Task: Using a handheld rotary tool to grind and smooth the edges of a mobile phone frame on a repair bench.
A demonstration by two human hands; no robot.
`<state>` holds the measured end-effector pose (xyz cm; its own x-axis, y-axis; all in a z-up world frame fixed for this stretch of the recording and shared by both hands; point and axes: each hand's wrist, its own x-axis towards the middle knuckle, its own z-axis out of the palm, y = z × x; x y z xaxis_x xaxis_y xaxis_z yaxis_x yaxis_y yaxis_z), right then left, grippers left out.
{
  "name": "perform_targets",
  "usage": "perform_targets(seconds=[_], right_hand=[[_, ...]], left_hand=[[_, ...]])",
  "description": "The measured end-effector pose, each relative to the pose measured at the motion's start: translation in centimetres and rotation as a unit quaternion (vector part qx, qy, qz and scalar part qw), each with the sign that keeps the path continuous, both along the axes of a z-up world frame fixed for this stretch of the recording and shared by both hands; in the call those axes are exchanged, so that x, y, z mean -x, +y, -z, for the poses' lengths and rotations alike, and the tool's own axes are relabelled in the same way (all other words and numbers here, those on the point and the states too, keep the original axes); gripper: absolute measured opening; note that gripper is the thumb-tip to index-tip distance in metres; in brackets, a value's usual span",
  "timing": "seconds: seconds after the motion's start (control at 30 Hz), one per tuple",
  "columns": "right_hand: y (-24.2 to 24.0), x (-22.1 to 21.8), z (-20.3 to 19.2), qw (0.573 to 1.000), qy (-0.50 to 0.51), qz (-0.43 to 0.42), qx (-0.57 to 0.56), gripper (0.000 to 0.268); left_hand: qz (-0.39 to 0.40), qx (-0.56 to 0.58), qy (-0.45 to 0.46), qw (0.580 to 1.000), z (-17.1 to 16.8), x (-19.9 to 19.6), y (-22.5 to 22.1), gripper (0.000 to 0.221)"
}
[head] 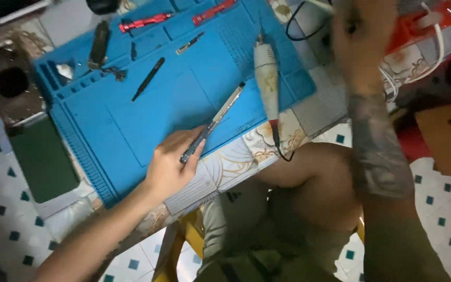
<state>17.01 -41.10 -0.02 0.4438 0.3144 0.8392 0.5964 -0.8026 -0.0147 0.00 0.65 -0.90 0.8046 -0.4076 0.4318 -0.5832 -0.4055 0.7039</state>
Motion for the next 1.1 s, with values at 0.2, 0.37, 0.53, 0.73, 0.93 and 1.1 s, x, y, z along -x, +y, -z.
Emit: perform_targets(seconds=[0.2, 0.37, 0.53, 0.73, 0.93, 1.1], right_hand=[[-4.9, 4.2, 3.1, 0.983, 0.154, 0.017, -0.096, 0.019], [-4.8, 3.4, 3.5, 0.985, 0.146, 0.007, -0.089, 0.021], [-5.1, 3.5, 4.2, 0.982, 0.156, 0.041, -0.098, 0.022], [-5.4, 2.9, 4.8, 0.985, 0.132, 0.051, -0.096, 0.012], [-3.5, 4.0, 2.9, 0.983, 0.138, 0.040, -0.118, 0.013], [7.3, 6.4, -5.2, 0.985, 0.088, -0.111, 0.102, 0.019]], left_hand=[[0.003, 0.016, 0.027, 0.999, -0.4, -0.1, -0.2, 0.027], [-0.007, 0.009, 0.023, 1.000, -0.7, -0.3, -0.3, 0.028], [0.001, 0.017, 0.018, 1.000, -1.0, -0.4, -0.7, 0.028], [-0.006, 0.013, 0.022, 1.000, -0.7, -0.6, -0.6, 0.027], [-0.007, 0.008, 0.027, 1.000, -0.6, -0.5, -0.5, 0.028], [-0.022, 0.000, 0.028, 0.999, -0.5, -0.5, -0.4, 0.029]])
